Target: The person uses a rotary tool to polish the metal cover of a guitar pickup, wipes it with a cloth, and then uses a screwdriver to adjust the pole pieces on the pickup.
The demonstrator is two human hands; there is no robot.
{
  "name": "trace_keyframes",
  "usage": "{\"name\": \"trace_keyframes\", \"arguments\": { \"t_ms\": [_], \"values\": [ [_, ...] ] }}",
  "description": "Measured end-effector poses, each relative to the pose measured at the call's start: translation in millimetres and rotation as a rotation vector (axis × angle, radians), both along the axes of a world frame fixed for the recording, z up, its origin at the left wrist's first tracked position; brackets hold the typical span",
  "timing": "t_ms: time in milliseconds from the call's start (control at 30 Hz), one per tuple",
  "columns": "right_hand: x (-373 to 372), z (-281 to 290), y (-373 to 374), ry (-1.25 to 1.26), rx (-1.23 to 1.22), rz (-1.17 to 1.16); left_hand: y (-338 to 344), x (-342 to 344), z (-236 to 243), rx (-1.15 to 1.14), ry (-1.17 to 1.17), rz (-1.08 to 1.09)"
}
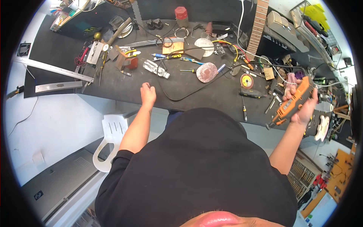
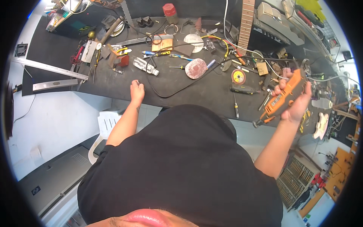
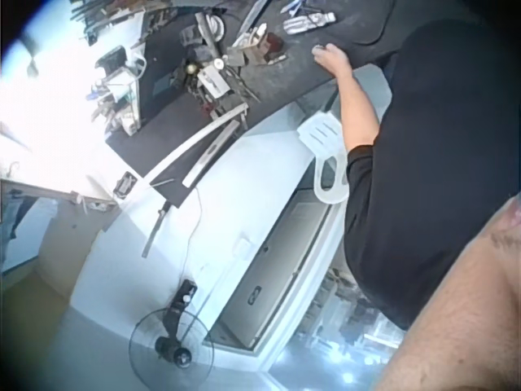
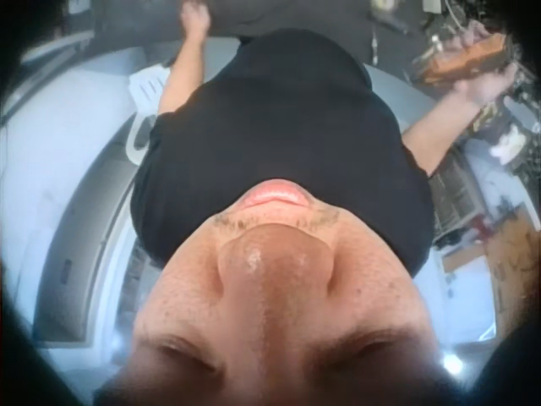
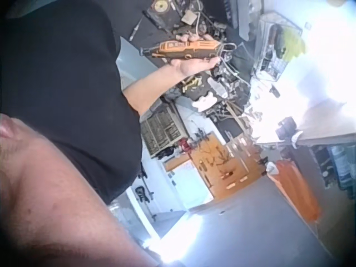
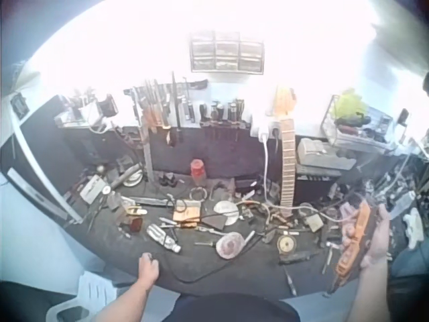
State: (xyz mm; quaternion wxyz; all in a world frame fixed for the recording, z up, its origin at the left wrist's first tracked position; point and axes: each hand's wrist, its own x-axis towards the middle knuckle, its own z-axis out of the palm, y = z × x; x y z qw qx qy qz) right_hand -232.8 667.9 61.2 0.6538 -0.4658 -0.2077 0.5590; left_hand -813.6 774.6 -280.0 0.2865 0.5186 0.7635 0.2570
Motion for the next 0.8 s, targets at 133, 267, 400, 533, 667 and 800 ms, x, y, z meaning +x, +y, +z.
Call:
{"name": "trace_keyframes", "arguments": {
  "t_ms": [133,267,400,533,667,800],
  "values": [
    [14,25,-11,-0.008,0.165,0.100,12,14,31,-0.018,0.596,-0.145],
    [21,34,-13,-0.045,0.218,0.179,59,21,51,0.218,0.719,-0.401],
    [17,27,-9,-0.031,0.200,0.171,95,35,63,0.134,0.928,-0.794],
    [17,23,-5,-0.026,0.176,0.115,112,6,51,0.149,0.859,-0.723],
    [18,20,-1,-0.004,0.184,0.132,123,-38,70,0.215,0.266,-0.383],
    [-3,24,7,-0.042,0.125,-0.006,116,-54,100,0.134,-0.477,-0.091]
  ]
}}
